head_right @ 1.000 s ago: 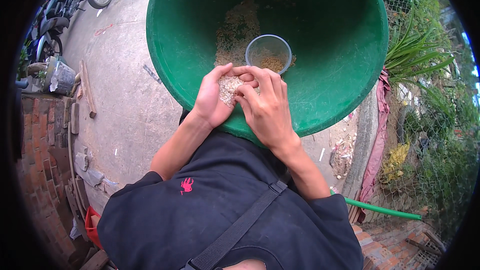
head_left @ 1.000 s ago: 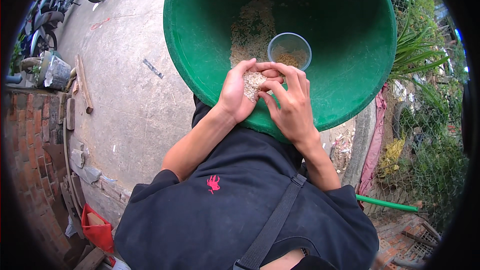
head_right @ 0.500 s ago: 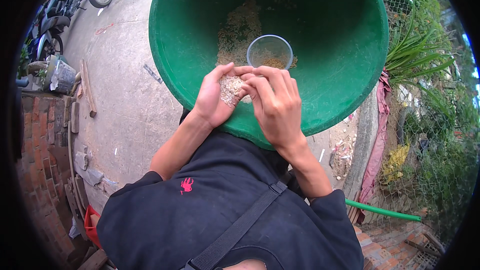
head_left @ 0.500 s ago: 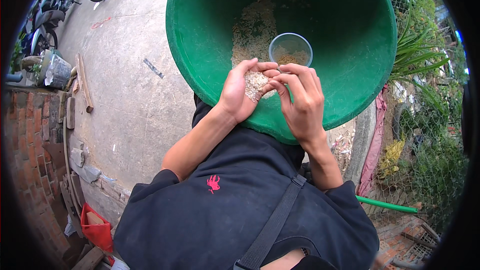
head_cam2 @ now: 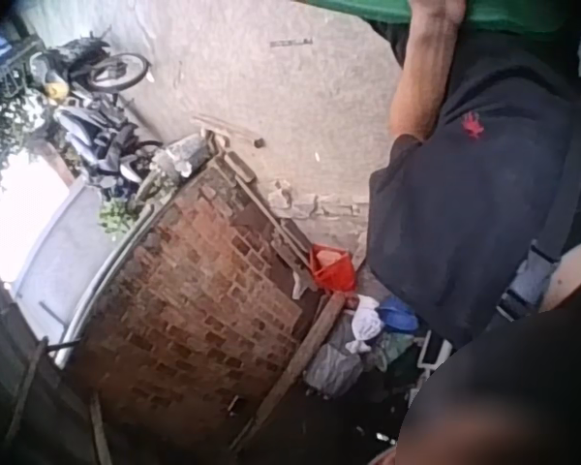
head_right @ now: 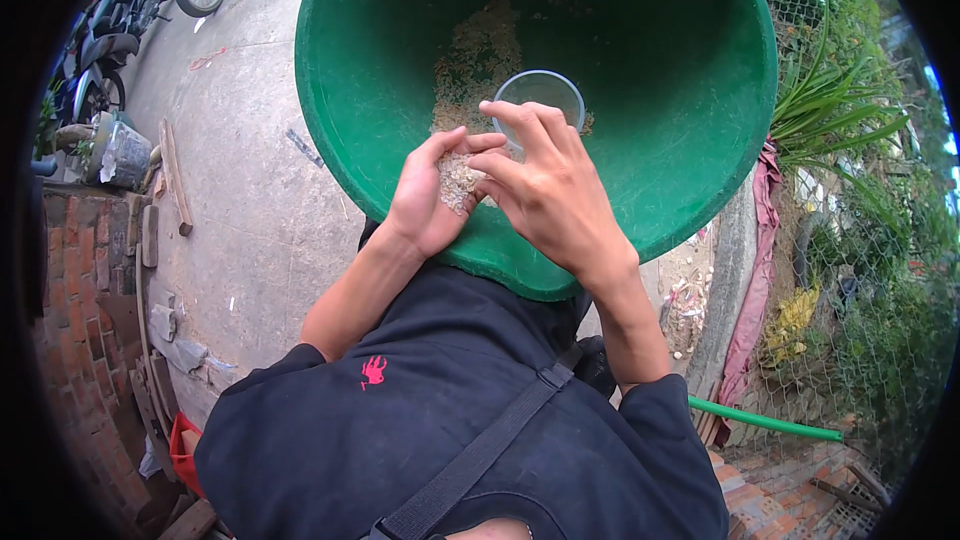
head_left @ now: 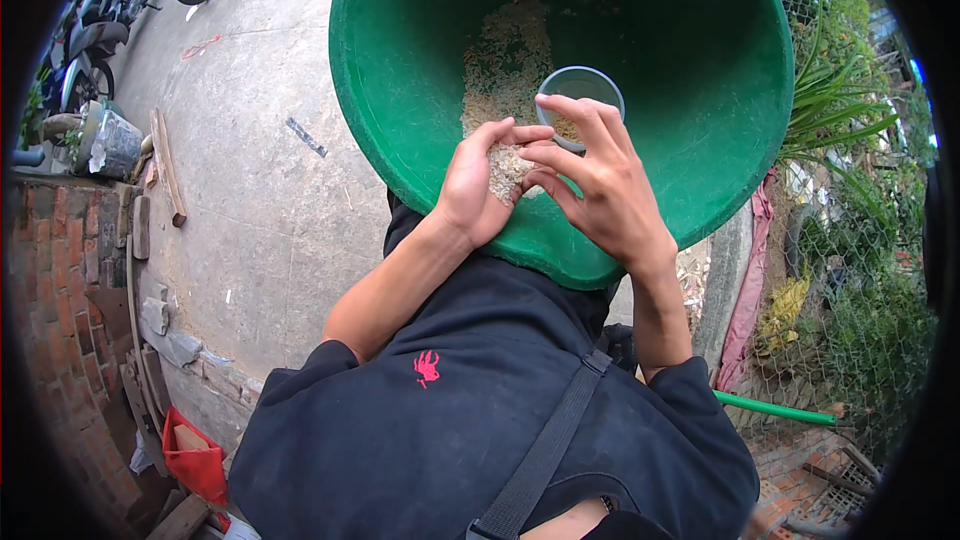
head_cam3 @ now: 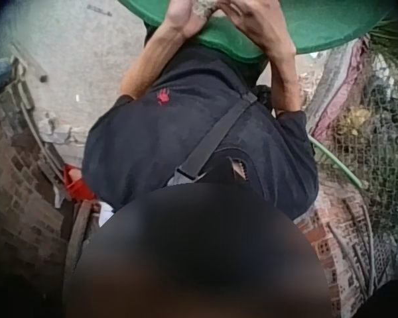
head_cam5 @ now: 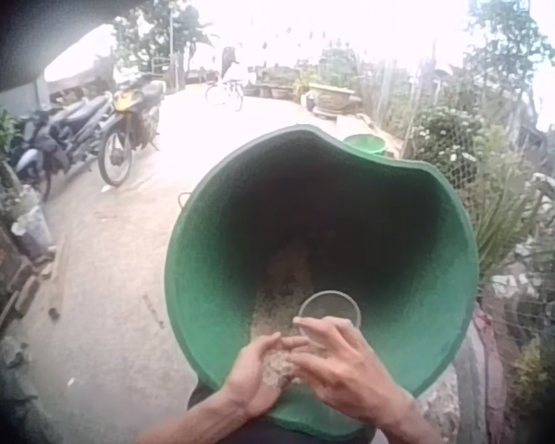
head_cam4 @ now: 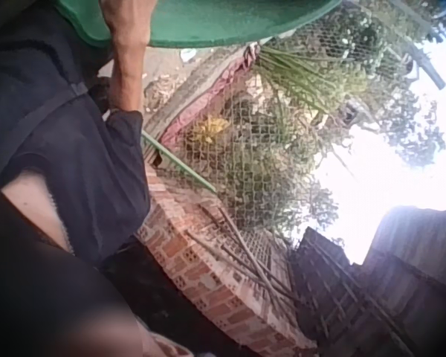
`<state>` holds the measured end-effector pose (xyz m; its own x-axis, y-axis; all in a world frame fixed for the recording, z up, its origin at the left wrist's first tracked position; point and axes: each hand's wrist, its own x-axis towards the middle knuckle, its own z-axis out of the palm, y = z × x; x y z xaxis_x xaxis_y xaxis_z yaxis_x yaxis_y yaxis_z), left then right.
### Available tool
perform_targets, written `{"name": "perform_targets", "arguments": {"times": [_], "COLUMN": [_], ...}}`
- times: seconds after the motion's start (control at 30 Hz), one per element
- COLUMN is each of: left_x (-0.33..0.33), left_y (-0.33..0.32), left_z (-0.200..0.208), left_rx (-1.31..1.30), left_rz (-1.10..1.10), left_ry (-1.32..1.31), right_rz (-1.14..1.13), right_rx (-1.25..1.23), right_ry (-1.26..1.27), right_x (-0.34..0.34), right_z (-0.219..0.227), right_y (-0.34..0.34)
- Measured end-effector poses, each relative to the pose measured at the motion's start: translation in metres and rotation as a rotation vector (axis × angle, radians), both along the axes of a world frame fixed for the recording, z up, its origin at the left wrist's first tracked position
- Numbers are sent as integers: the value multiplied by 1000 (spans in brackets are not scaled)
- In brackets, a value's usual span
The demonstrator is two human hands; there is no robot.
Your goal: Manual sorting of rice grains in a large basin to remove impurities.
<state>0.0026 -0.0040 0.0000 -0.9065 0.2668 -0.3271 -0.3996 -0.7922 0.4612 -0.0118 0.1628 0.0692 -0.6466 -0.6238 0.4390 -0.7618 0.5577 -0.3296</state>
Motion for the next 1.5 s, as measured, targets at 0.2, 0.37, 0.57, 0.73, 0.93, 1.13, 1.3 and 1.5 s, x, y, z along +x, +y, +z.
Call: {"name": "perform_targets", "arguments": {"times": [0.2,0.37,0.57,0.73,0.93,1.13,1.3,1.5], "left_x": [-1,3,5,4,5,5,5,-2], "left_y": [3,5,5,5,4,6,5,3], "left_z": [-4,6,9,3,2,6,8,-6], "left_rx": [18,-29,-71,-87,-117,-113,-122,74], "left_rz": [-45,-24,-10,-11,-15,4,-1,-52], "left_ry": [-15,-26,-34,-21,0,-35,-56,63], "right_rz": [62,74,75,81,95,87,61,-70], "right_rx": [95,85,67,51,33,39,24,-260], "right_ry": [-79,-73,-53,-46,-28,-9,-21,-257], "right_x": [3,3,3,2,2,3,5,2], "right_z": [-7,-12,-13,-13,-12,-11,-8,-11], "right_y": [0,-2,-3,-4,-5,-6,-5,-2]}}
